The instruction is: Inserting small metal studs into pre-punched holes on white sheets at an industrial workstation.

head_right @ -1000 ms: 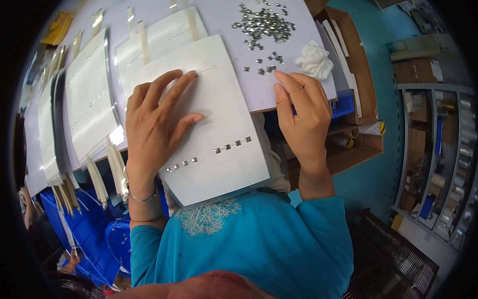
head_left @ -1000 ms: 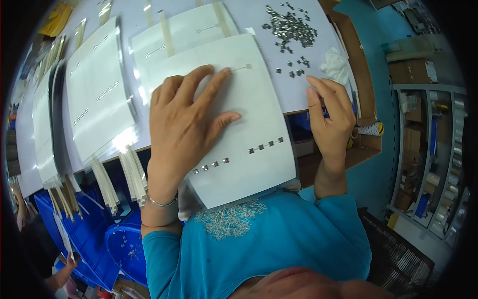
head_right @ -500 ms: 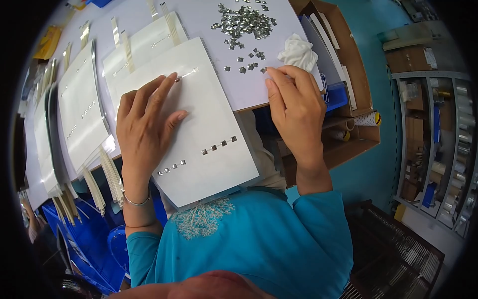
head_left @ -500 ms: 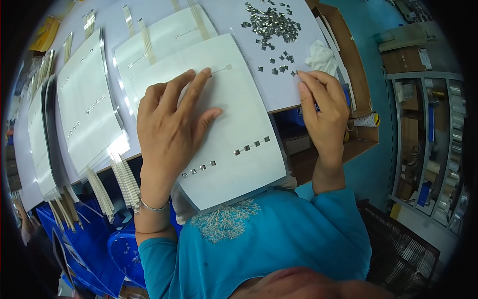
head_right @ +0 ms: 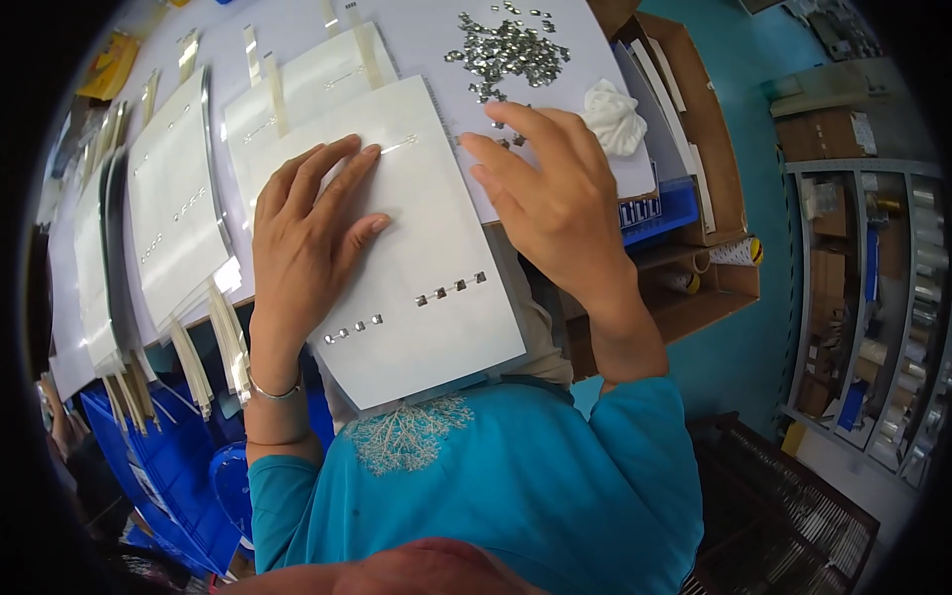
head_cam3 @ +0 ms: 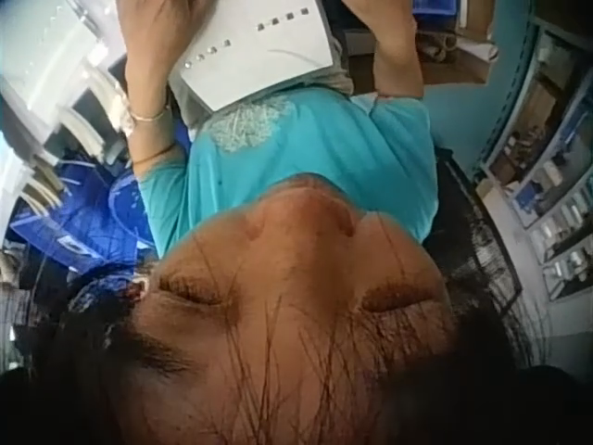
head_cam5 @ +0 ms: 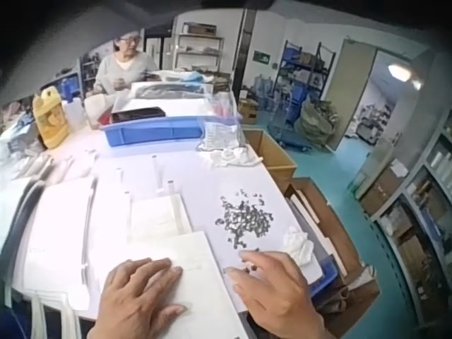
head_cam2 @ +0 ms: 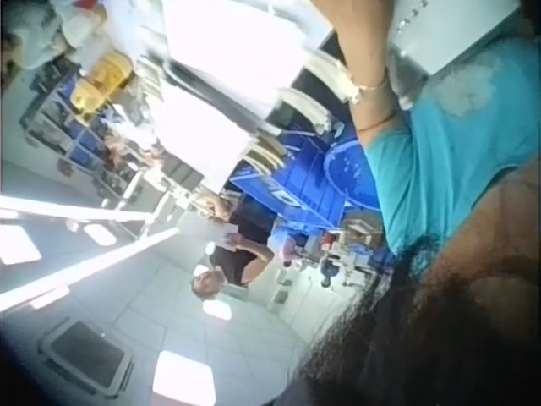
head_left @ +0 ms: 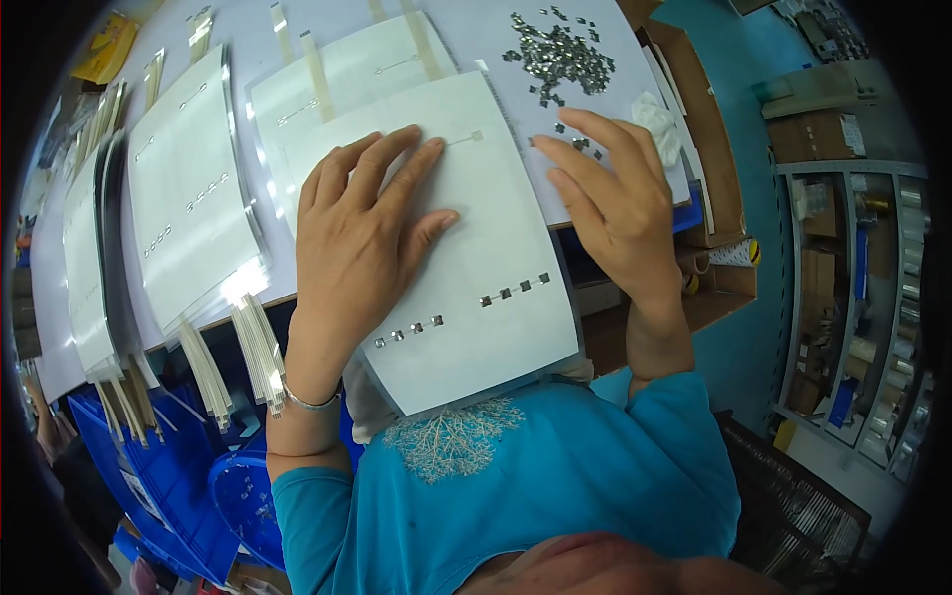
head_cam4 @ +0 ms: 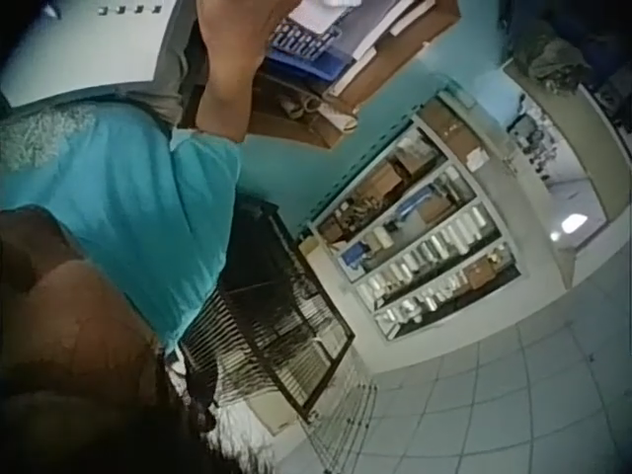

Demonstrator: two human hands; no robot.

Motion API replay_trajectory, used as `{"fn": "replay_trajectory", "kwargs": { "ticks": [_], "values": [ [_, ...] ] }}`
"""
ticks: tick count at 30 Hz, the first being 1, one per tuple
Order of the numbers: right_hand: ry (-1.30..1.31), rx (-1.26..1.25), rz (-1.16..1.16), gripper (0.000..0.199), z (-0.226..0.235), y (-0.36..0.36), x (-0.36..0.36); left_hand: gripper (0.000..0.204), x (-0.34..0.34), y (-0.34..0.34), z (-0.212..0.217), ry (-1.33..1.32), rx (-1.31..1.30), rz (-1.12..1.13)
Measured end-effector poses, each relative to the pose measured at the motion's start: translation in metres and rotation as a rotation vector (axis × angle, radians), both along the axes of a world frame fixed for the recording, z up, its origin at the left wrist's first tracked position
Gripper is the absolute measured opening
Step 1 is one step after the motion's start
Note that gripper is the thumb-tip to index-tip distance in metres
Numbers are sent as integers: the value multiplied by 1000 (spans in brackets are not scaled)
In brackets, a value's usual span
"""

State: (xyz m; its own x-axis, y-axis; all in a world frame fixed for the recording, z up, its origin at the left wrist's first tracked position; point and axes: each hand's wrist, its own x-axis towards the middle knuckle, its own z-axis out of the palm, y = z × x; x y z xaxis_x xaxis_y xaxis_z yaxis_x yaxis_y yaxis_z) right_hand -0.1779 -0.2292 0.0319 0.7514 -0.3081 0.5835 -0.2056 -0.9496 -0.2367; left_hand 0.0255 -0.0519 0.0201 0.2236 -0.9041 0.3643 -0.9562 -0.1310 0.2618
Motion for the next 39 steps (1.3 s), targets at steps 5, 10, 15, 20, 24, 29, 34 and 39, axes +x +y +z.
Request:
{"fn": "replay_trajectory", "kwargs": {
  "ticks": [5,10,15,20,24,29,34,39],
  "values": [
    [26,-23,80,28,-9,-6,24,59,-1,0,-2,-6,-8,7],
    [70,-56,104,28,-10,-5,33,58,-1,1,-3,-7,-14,6],
    [124,-56,145,29,-7,2,37,62,0,-2,0,0,-18,-7],
    [-4,82,111,29,-4,4,25,68,1,-3,4,-20,0,-2],
    [-191,204,-80,21,-14,9,-5,66,-2,-12,13,-15,43,-36],
    [-188,311,-278,16,-19,8,-30,57,-4,-21,16,-55,103,-39],
    [-148,265,-321,17,-20,2,-38,50,-6,-24,10,-122,19,-46],
    [-75,121,-274,18,-21,-1,-35,48,-5,-24,3,-131,-20,-42]
  ]
}}
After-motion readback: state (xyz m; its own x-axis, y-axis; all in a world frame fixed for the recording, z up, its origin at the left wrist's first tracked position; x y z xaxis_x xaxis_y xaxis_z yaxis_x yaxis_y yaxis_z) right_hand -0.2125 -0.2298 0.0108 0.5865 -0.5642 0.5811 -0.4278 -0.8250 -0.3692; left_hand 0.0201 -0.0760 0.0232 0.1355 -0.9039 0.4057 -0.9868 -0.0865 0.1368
